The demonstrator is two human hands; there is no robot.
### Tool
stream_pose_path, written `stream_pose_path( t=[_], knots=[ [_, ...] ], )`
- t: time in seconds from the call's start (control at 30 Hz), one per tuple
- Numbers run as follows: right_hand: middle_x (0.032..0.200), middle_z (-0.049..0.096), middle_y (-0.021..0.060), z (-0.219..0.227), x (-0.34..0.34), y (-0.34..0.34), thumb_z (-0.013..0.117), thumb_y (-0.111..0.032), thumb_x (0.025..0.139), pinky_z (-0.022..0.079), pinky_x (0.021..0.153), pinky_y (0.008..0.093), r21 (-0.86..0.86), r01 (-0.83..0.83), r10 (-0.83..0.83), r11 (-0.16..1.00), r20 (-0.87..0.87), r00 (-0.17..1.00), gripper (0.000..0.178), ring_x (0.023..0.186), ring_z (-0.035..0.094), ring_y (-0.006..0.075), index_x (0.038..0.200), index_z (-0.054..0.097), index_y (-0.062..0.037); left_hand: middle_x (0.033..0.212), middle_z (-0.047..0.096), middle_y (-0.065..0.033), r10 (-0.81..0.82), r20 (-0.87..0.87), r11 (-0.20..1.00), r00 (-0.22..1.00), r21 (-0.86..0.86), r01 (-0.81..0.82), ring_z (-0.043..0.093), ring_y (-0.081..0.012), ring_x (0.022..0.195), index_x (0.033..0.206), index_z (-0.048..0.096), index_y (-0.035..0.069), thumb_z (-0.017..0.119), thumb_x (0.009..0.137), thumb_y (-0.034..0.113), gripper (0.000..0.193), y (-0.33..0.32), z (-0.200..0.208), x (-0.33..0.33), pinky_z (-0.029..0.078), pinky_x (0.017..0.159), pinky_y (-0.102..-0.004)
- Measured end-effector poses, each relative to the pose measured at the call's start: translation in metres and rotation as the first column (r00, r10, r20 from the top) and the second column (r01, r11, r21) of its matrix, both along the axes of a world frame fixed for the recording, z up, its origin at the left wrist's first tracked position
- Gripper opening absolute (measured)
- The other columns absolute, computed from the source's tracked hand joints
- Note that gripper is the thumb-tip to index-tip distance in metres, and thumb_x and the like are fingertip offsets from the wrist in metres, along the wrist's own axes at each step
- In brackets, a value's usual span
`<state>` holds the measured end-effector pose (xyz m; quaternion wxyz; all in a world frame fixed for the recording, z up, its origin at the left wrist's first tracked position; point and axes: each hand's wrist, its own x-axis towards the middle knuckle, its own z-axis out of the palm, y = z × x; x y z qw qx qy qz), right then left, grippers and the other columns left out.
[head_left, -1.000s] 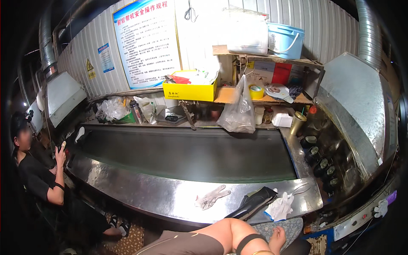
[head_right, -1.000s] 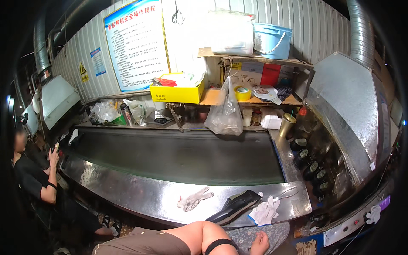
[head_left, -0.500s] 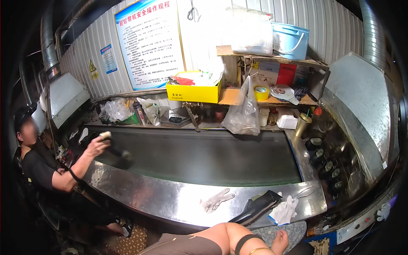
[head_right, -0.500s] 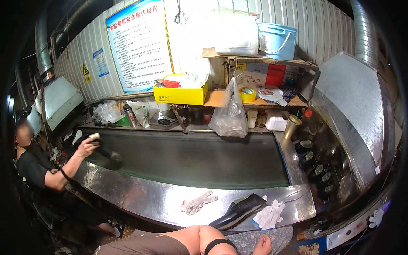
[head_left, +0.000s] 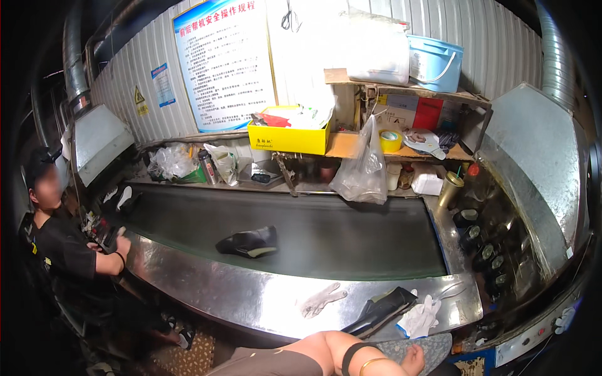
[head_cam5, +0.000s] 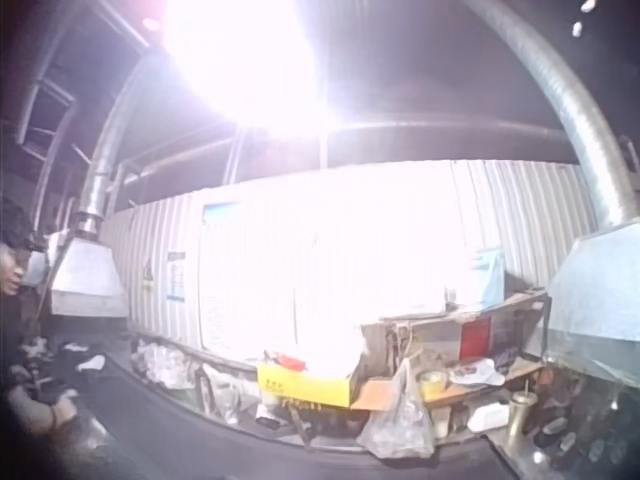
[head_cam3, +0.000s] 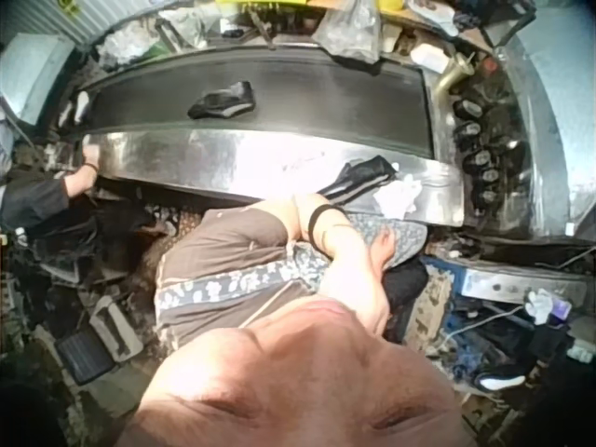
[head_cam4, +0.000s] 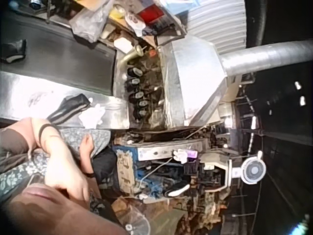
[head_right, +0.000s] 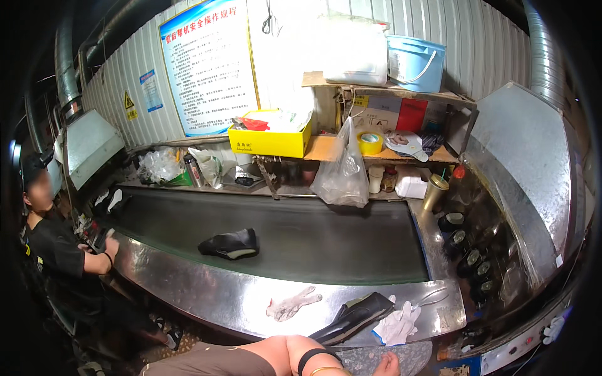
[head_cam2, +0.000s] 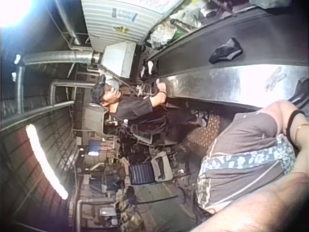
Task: Assembling shoes by placing them into industrial machines and inspecting soles on a conveyor belt.
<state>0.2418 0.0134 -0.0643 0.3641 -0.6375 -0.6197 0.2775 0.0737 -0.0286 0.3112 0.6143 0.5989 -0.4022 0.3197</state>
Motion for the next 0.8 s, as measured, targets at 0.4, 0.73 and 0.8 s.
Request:
stream_pose_path(
  t=[0.4,0.73,0.8],
  knots=[
    [0.093,0.069,0.0166,0.011,-0.007,-0.004,0.063,-0.023,0.096,0.051,0.077,0.0355,0.001,0.041,-0.041,0.999,-0.016,0.999,0.028,0.082,0.063,0.0263,0.114,0.066,-0.0027,0.089,0.055,-0.0213,-0.063,0.041,0.998,0.997,0.014,0.062,0.053,-0.0393,0.080,0.097,0.056,-0.004,0.051,0.101,0.025,0.030,0.002,-0.002,0.002,0.042,0.069,-0.0450],
    [0.086,0.071,0.0150,-0.014,-0.006,0.006,0.062,-0.007,0.088,0.055,0.073,0.0340,0.121,0.039,-0.013,0.992,-0.202,0.979,0.017,0.076,0.069,0.0238,0.103,0.066,0.0004,0.082,0.055,-0.0229,-0.333,0.048,0.943,0.942,0.021,0.333,0.054,-0.0424,0.075,0.090,0.058,-0.005,0.047,0.103,0.020,0.030,0.011,-0.013,0.025,0.043,0.064,-0.0470],
    [0.087,0.071,0.0151,-0.013,-0.005,0.007,0.064,-0.008,0.087,0.055,0.073,0.0350,0.120,0.071,-0.054,0.990,-0.140,0.989,0.017,0.077,0.070,0.0255,0.102,0.067,-0.0006,0.083,0.055,-0.0230,-0.376,0.028,0.925,0.926,0.070,0.373,0.054,-0.0416,0.075,0.091,0.059,-0.005,0.046,0.103,0.019,0.029,0.013,-0.017,0.030,0.044,0.064,-0.0471]
  ],
)
